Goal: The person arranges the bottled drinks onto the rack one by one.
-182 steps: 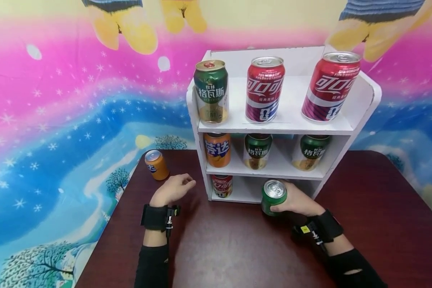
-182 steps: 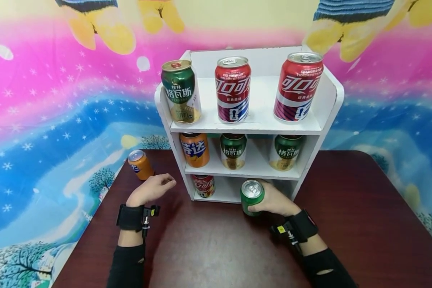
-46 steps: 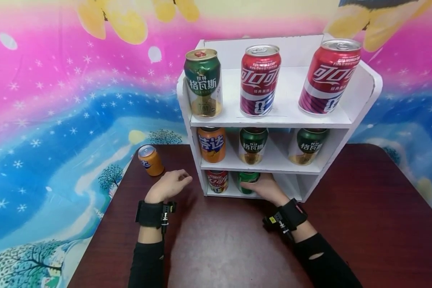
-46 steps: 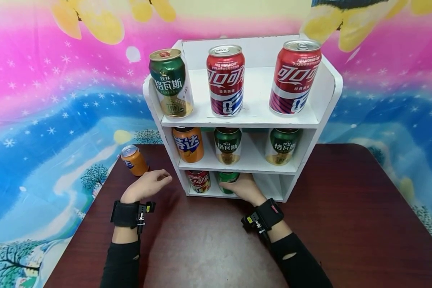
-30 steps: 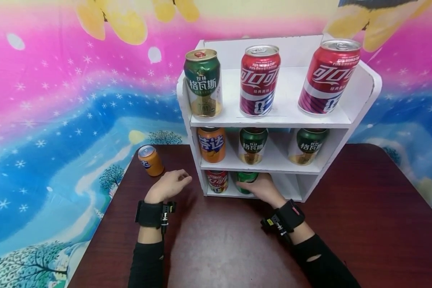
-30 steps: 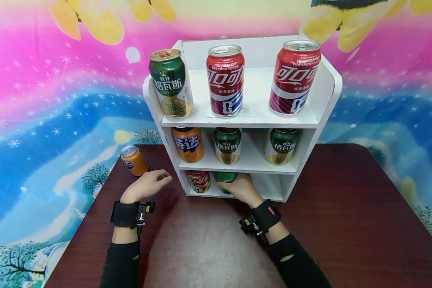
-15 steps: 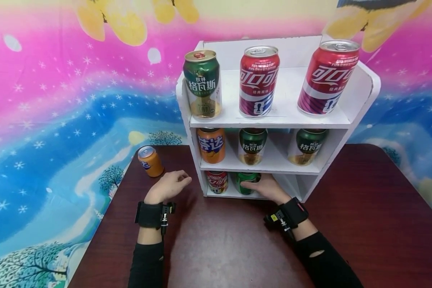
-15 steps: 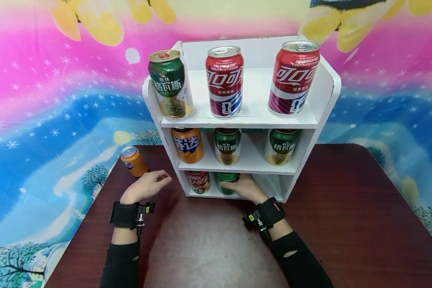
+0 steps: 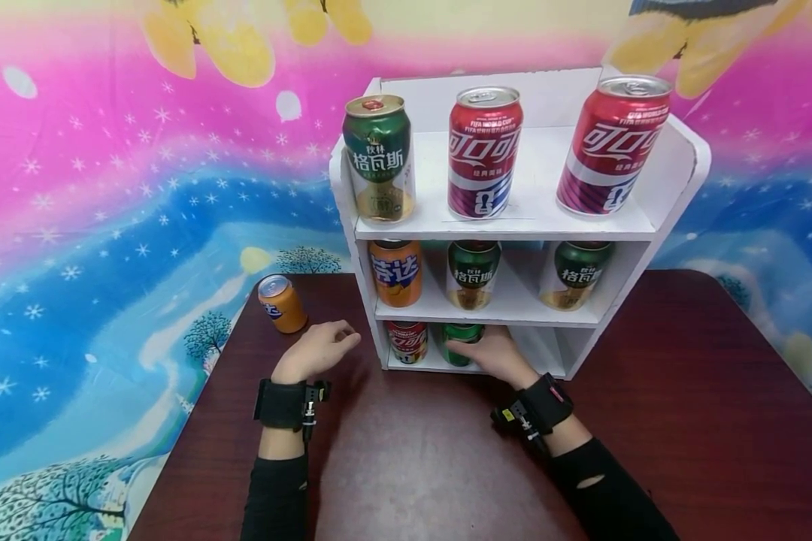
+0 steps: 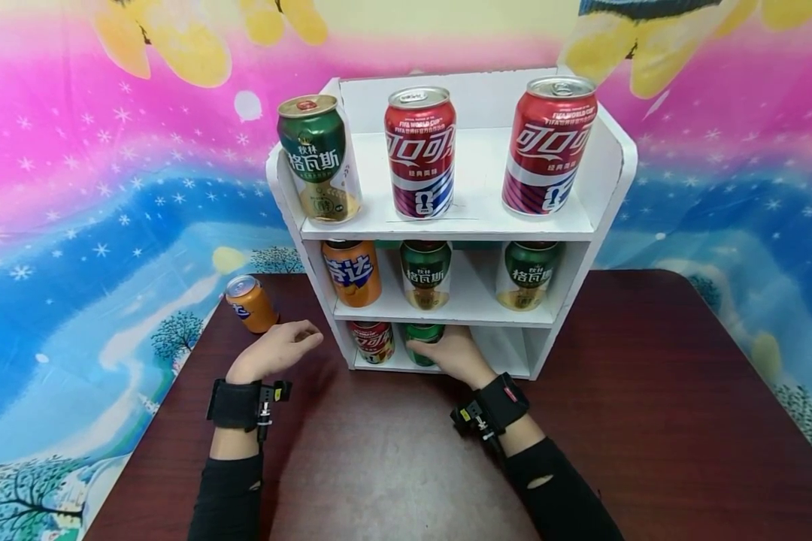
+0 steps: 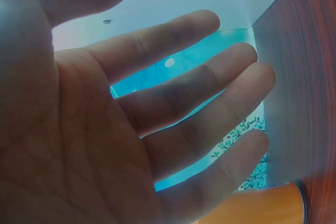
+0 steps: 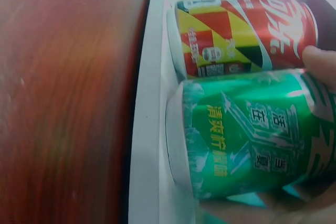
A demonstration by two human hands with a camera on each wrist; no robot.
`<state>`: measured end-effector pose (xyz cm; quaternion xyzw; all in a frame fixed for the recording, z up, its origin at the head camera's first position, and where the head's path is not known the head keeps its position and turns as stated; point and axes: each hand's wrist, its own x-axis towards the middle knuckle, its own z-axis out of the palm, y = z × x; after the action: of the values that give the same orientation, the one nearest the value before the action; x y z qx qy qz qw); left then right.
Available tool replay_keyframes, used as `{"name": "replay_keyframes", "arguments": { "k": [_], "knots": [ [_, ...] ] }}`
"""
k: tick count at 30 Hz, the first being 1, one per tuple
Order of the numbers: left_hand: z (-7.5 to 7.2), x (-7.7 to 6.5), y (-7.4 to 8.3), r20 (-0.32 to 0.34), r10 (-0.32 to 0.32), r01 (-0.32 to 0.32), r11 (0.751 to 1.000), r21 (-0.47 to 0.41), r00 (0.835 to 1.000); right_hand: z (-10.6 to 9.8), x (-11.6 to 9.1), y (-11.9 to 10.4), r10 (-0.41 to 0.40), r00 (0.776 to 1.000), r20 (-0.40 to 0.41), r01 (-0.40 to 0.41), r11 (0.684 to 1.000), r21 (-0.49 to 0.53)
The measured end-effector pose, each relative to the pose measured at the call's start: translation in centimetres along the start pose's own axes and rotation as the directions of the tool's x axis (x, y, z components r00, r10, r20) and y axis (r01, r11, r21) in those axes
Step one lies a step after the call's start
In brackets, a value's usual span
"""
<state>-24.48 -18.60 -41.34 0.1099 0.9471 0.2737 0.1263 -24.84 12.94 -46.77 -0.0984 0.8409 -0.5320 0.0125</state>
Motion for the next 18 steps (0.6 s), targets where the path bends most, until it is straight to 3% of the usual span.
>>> {"name": "replay_keyframes", "arguments": {
  "k": [5, 12, 18],
  "knots": [
    [0.0, -0.1, 0.1, 0.003, -0.008, 0.008, 1.000, -0.009, 1.000, 0.8, 0.0, -0.4, -0.041, 0.998, -0.056, 0.040, 0.999, -0.014],
    [-0.1, -0.2, 0.1, 0.006, -0.004, 0.004, 1.000, -0.017, 1.000, 1.5, -0.1, -0.7, -0.043, 0.994, -0.102, 0.037, 0.998, -0.056],
    [-0.1, -0.1, 0.0, -0.001, 0.013, -0.013, 1.000, -0.007, 1.000, 0.3, 0.2, 0.4, 0.013, 0.999, 0.032, -0.013, 1.000, 0.008]
  ]
}}
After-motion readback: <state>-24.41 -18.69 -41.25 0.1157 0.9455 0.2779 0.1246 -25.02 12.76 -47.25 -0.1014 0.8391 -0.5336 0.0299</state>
